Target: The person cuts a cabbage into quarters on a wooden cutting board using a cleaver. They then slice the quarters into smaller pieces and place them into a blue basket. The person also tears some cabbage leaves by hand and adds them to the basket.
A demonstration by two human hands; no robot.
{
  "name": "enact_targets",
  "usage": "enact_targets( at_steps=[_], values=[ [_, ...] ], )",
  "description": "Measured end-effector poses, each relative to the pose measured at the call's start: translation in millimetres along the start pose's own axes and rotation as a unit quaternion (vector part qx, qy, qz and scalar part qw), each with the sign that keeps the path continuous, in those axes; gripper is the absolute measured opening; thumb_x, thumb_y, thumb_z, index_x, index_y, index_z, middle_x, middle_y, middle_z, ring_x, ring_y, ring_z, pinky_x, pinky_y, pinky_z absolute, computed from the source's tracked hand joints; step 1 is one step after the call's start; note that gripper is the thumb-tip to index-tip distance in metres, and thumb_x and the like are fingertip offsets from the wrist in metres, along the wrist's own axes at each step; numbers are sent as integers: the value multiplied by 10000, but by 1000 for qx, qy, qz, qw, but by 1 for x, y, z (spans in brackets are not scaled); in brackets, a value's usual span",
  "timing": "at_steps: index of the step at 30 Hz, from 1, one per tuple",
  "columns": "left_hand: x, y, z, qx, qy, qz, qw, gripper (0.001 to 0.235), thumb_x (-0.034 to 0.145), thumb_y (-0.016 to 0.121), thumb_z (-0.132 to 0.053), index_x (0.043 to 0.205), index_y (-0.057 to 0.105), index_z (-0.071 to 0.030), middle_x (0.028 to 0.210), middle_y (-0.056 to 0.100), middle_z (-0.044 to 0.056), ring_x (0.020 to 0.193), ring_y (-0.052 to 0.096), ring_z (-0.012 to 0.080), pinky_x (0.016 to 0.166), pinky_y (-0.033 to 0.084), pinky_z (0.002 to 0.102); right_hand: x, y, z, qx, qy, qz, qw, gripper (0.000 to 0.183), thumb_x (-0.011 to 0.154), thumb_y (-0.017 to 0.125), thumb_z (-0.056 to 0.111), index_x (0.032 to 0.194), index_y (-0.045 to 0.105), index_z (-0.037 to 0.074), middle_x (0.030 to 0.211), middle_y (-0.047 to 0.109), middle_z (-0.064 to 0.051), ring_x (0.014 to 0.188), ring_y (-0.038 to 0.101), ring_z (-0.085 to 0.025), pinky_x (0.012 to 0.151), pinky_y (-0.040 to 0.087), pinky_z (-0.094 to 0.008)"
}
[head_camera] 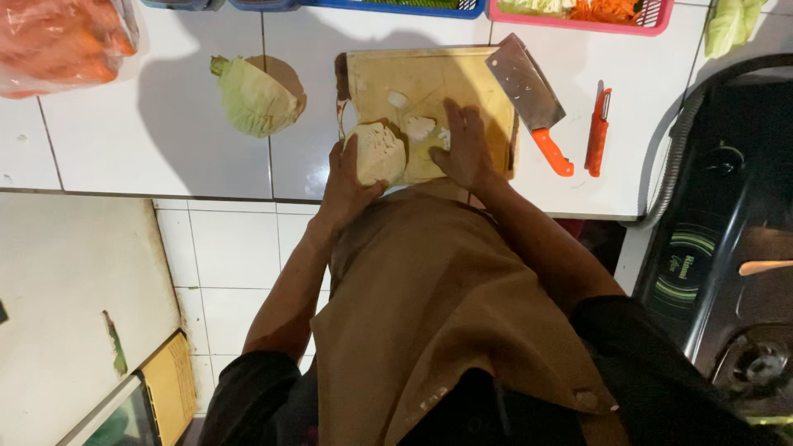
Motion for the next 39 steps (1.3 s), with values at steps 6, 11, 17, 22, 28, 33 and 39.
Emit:
enact_targets(
  at_steps=[6, 11, 17, 22, 28, 33, 39],
  values=[
    [8, -9, 4, 5, 23, 11, 1000, 1104, 769, 874, -318, 1585, 205, 7, 1567, 199, 352, 1443, 316, 506, 1154, 407, 466, 23, 6, 46, -123, -36, 38, 991, 646, 779, 819, 212, 1370, 563, 181, 1291, 454, -270, 1133, 448, -496, 865, 476, -520],
    [22, -5, 7, 19, 78, -7, 997, 1022, 771, 885, -294, 1540, 299, 37, 1533, 314, 318, 1440, 352, 479, 1177, 374, 454, 13, 27, 30, -99, -79, -7, 992, 409, 842, 754, 137, 1231, 629, 146, 1160, 525, -133, 1098, 504, -380, 876, 510, -495],
    [48, -14, -16, 20, 133, 32, 990, 899, 830, 847, -272, 1536, 384, 35, 1533, 384, 284, 1440, 390, 442, 1190, 376, 457, -8, 18, 2, 4, 4, -78, 997, 424, 804, 724, 22, 1215, 688, 122, 1200, 569, -139, 1096, 557, -364, 883, 539, -456],
    [72, -18, -23, 75, 149, 29, 986, 845, 894, 870, -354, 1500, 432, 40, 1502, 397, 290, 1432, 365, 465, 1172, 372, 492, -38, -6, -30, 215, 128, -135, 959, 374, 839, 738, -1, 1204, 690, 60, 1214, 660, -120, 1038, 678, -284, 858, 593, -359],
    [121, -19, -24, 173, 180, 48, 967, 679, 999, 767, -342, 1454, 498, 83, 1442, 474, 333, 1351, 452, 479, 1125, 395, 521, -93, -6, -74, 641, 336, -209, 658, 308, 940, 759, -10, 1241, 698, -9, 1088, 688, -146, 940, 653, -213, 802, 593, -324],
    [148, 1, -57, 260, 258, 75, 927, 480, 1016, 701, -225, 1392, 617, 61, 1406, 586, 287, 1368, 504, 446, 1162, 420, 524, -233, -1, -101, 743, 324, -274, 517, 375, 910, 681, 55, 1278, 632, 4, 1149, 712, -81, 1012, 687, -173, 848, 583, -328],
    [180, 39, -79, 411, 249, 176, 859, 381, 870, 762, -133, 1164, 643, 78, 1254, 615, 270, 1197, 590, 422, 1035, 489, 526, -348, 38, -182, 717, 421, -408, 376, 313, 939, 664, 43, 1235, 654, -57, 1054, 700, -159, 865, 673, -239, 834, 615, -364]
  ],
)
Point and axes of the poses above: each hand's wrist, its own x-axis towards the middle knuckle, its own y-axis out of the palm, z = x × y, the point moved 1 cm from there along x, towards the middle knuckle
